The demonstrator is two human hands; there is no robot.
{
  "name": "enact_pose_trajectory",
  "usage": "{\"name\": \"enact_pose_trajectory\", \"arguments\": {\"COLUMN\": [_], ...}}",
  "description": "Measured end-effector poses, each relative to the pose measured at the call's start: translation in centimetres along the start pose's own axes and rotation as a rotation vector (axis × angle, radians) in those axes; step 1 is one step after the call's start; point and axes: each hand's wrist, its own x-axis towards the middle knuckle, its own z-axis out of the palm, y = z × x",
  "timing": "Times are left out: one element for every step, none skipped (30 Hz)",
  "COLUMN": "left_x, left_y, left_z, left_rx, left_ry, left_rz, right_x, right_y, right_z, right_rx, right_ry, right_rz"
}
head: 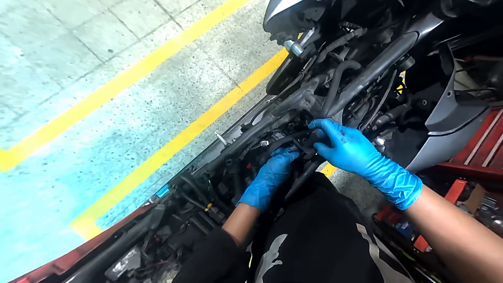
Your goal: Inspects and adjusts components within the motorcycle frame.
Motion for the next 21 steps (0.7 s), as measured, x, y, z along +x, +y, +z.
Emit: {"name": "enact_pose_trajectory", "arguments": {"left_x": [0.03,0.03,0.03,0.02,-0.01,-0.03,-0.02,0.02,0.06,0.12,0.19,0.28,0.35,0.4,0.41,0.39,0.41,0.44,0.46,0.47,0.5], "left_y": [0.04,0.09,0.15,0.18,0.14,0.13,0.17,0.25,0.35,0.51,0.72,0.85,0.85,0.78,0.67,0.54,0.46,0.34,0.21,0.15,0.06], "left_z": [-0.05,-0.1,-0.16,-0.22,-0.2,-0.2,-0.24,-0.29,-0.35,-0.5,-0.69,-0.76,-0.75,-0.68,-0.58,-0.47,-0.41,-0.34,-0.24,-0.18,-0.12], "left_rx": [0.004,0.008,0.011,0.013,0.017,0.021,0.027,0.033,0.037,0.04,0.041,0.044,0.048,0.053,0.058,0.063,0.063,0.062,0.061,0.055,0.053], "left_ry": [-0.005,-0.007,-0.007,-0.009,-0.006,-0.005,-0.015,-0.033,-0.046,-0.063,-0.081,-0.091,-0.102,-0.112,-0.116,-0.117,-0.119,-0.124,-0.122,-0.113,-0.105], "left_rz": [-0.003,-0.004,-0.003,-0.005,-0.003,-0.003,-0.009,-0.018,-0.025,-0.035,-0.049,-0.059,-0.068,-0.074,-0.075,-0.074,-0.074,-0.077,-0.073,-0.064,-0.055], "right_x": [0.03,0.06,0.09,0.11,0.08,0.02,-0.01,-0.05,-0.07,-0.06,-0.02,0.02,0.07,0.14,0.2,0.26,0.31,0.35,0.36,0.32,0.25], "right_y": [-0.03,-0.08,-0.17,-0.29,-0.4,-0.52,-0.62,-0.67,-0.64,-0.58,-0.52,-0.46,-0.39,-0.32,-0.28,-0.28,-0.34,-0.41,-0.39,-0.28,-0.14], "right_z": [0.01,0.05,0.07,0.08,0.11,0.12,0.05,-0.04,-0.1,-0.15,-0.19,-0.22,-0.25,-0.28,-0.31,-0.35,-0.47,-0.6,-0.65,-0.59,-0.49], "right_rx": [0.0,-0.003,-0.005,-0.007,-0.012,-0.016,-0.016,-0.021,-0.024,-0.024,-0.027,-0.028,-0.026,-0.024,-0.023,-0.025,-0.029,-0.033,-0.039,-0.045,-0.043], "right_ry": [-0.006,-0.017,-0.034,-0.049,-0.052,-0.045,-0.041,-0.037,-0.029,-0.027,-0.028,-0.032,-0.035,-0.036,-0.036,-0.039,-0.049,-0.065,-0.076,-0.073,-0.068], "right_rz": [0.003,0.005,0.01,0.011,0.003,-0.008,-0.015,-0.024,-0.035,-0.041,-0.042,-0.037,-0.029,-0.022,-0.016,-0.01,-0.001,0.006,0.011,0.01,0.016]}}
